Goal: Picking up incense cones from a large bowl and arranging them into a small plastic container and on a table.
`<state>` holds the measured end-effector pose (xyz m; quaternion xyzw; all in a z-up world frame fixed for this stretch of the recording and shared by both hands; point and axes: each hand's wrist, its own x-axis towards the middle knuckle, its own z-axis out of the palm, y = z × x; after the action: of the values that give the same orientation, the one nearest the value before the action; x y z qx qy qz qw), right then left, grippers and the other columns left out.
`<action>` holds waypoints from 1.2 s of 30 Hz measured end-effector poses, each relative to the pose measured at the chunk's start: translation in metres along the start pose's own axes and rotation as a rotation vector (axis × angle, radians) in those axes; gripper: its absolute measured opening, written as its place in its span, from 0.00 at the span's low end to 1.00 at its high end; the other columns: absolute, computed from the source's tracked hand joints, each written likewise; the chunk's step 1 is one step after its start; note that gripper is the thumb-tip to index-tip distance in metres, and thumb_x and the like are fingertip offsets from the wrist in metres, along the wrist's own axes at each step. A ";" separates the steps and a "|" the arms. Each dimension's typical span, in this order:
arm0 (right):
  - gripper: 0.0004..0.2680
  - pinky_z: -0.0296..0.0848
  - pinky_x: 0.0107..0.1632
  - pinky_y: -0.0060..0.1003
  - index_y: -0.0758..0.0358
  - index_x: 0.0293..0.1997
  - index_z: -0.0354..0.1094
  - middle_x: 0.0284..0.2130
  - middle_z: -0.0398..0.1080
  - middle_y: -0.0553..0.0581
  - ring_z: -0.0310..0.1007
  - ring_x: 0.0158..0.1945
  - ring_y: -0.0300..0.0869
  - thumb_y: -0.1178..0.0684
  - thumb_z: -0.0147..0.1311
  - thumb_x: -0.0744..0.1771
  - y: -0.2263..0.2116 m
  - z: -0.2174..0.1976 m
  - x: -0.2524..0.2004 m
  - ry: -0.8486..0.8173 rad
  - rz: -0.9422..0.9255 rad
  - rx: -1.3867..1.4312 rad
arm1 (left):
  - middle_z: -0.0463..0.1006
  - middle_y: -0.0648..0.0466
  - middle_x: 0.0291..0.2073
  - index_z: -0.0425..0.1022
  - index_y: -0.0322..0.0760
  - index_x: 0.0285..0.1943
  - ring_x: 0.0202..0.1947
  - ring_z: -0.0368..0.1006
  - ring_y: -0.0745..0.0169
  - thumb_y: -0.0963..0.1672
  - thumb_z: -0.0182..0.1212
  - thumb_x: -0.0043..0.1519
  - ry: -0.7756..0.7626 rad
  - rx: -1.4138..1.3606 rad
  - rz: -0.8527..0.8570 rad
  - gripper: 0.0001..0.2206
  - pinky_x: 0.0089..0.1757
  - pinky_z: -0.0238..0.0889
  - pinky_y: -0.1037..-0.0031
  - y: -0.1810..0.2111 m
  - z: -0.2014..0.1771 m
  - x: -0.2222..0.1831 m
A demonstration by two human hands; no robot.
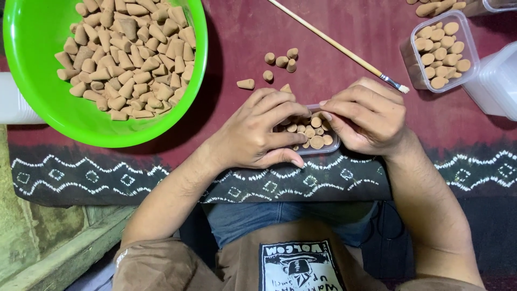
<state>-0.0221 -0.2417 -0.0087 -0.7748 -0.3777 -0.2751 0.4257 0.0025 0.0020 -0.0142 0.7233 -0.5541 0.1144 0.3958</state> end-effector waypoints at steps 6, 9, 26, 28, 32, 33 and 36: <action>0.04 0.72 0.35 0.53 0.73 0.42 0.77 0.34 0.75 0.70 0.72 0.31 0.62 0.62 0.61 0.68 0.008 -0.005 -0.009 0.032 -0.025 -0.049 | 0.75 0.45 0.53 0.82 0.45 0.47 0.56 0.70 0.41 0.59 0.52 0.65 -0.001 -0.011 -0.028 0.23 0.54 0.61 0.50 -0.001 0.001 -0.002; 0.13 0.70 0.54 0.60 0.72 0.59 0.65 0.50 0.68 0.76 0.69 0.52 0.66 0.55 0.58 0.70 0.007 -0.014 -0.010 0.046 0.041 -0.148 | 0.74 0.45 0.57 0.78 0.43 0.55 0.59 0.70 0.42 0.60 0.48 0.66 0.022 -0.031 -0.110 0.25 0.58 0.63 0.46 -0.006 -0.004 -0.003; 0.09 0.71 0.59 0.50 0.81 0.57 0.71 0.50 0.73 0.73 0.73 0.55 0.59 0.66 0.58 0.71 0.013 -0.006 -0.003 -0.082 0.267 -0.148 | 0.70 0.45 0.63 0.60 0.39 0.74 0.63 0.67 0.47 0.45 0.61 0.72 -0.019 0.163 -0.485 0.23 0.61 0.64 0.55 -0.041 -0.005 -0.017; 0.07 0.71 0.57 0.48 0.80 0.54 0.73 0.48 0.74 0.71 0.74 0.51 0.57 0.67 0.58 0.71 0.014 -0.004 -0.004 -0.096 0.282 -0.118 | 0.70 0.45 0.65 0.58 0.43 0.77 0.65 0.66 0.46 0.43 0.66 0.70 -0.066 0.215 -0.452 0.27 0.62 0.64 0.55 -0.045 -0.004 -0.019; 0.08 0.73 0.50 0.56 0.70 0.54 0.76 0.48 0.75 0.68 0.76 0.51 0.65 0.64 0.60 0.69 0.023 0.000 -0.012 -0.053 0.323 -0.086 | 0.74 0.46 0.57 0.72 0.41 0.68 0.56 0.73 0.38 0.42 0.66 0.67 0.052 0.195 -0.403 0.19 0.51 0.68 0.54 -0.053 0.002 -0.018; 0.07 0.73 0.48 0.56 0.72 0.54 0.75 0.46 0.75 0.69 0.76 0.50 0.66 0.65 0.59 0.70 0.021 0.000 -0.010 -0.048 0.306 -0.075 | 0.75 0.46 0.55 0.74 0.41 0.65 0.53 0.74 0.39 0.41 0.66 0.66 0.084 0.176 -0.388 0.17 0.51 0.69 0.54 -0.056 0.003 -0.019; 0.07 0.73 0.46 0.56 0.73 0.53 0.75 0.44 0.75 0.70 0.76 0.47 0.67 0.66 0.59 0.70 0.018 -0.001 -0.007 -0.045 0.292 -0.062 | 0.76 0.47 0.51 0.77 0.39 0.59 0.49 0.77 0.41 0.39 0.67 0.65 0.140 0.143 -0.381 0.13 0.48 0.72 0.56 -0.059 0.005 -0.015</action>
<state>-0.0111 -0.2510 -0.0216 -0.8404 -0.2618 -0.2042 0.4284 0.0483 0.0135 -0.0526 0.8315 -0.3692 0.1267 0.3952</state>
